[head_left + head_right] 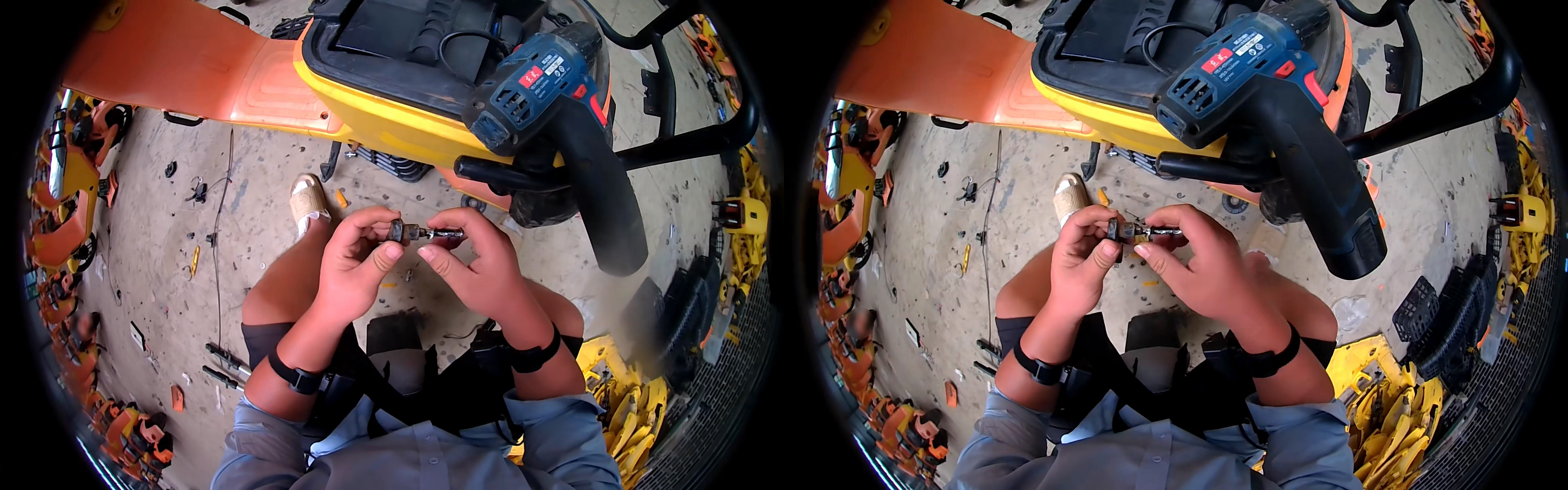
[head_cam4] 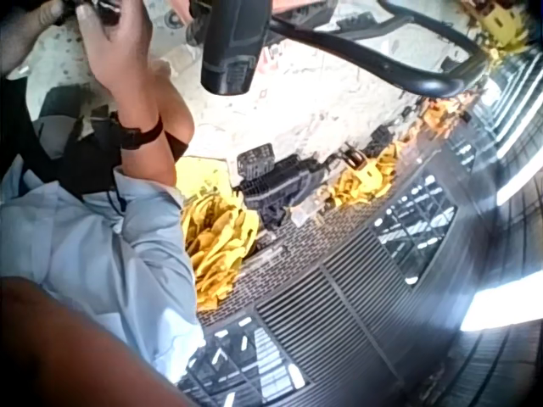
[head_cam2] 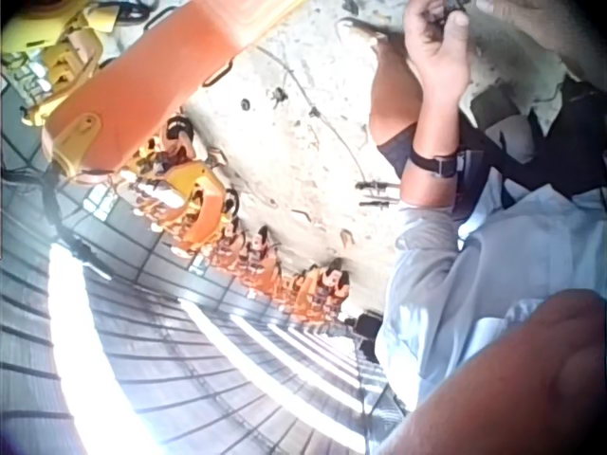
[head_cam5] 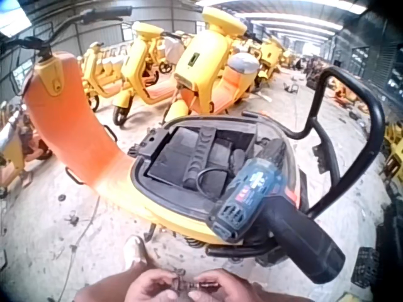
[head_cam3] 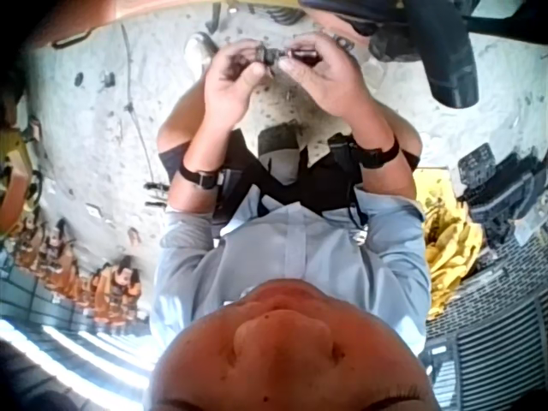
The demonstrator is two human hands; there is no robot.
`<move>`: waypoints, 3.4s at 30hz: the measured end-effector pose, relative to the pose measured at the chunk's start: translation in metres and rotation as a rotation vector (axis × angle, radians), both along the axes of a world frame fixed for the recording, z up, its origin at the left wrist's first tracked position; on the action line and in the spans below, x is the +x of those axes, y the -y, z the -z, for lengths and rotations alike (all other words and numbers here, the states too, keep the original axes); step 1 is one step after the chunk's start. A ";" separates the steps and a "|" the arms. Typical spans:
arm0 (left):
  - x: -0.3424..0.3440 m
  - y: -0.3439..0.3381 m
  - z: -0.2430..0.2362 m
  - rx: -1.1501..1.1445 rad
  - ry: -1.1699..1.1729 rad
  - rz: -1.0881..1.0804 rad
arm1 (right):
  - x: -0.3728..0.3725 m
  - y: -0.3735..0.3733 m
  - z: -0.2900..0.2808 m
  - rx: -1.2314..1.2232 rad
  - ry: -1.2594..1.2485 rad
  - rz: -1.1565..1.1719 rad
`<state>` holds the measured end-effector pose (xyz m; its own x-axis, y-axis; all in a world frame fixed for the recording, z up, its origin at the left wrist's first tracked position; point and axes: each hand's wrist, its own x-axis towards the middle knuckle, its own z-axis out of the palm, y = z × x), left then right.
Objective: The person works on scooter components in a warehouse, using a power drill to handle small parts and manually manipulating cables and mechanical assemblies at a workbench.
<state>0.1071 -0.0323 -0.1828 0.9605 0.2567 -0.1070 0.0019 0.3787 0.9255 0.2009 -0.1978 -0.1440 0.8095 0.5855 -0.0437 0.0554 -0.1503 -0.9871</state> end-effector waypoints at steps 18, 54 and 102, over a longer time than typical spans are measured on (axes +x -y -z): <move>-0.001 -0.001 0.002 0.057 0.044 0.059 | -0.002 0.010 -0.004 -0.107 -0.428 -0.071; -0.005 0.005 0.007 -0.580 -0.142 0.080 | -0.027 0.005 -0.001 -0.127 0.468 0.236; -0.003 0.002 0.012 -0.582 -0.473 0.025 | -0.013 0.004 0.046 -0.283 0.426 0.227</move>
<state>0.1044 -0.0345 -0.1944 0.7833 0.0118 -0.6216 0.3645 0.8012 0.4745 0.1878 -0.2015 -0.1901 0.8945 0.4074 0.1843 0.3756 -0.4608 -0.8041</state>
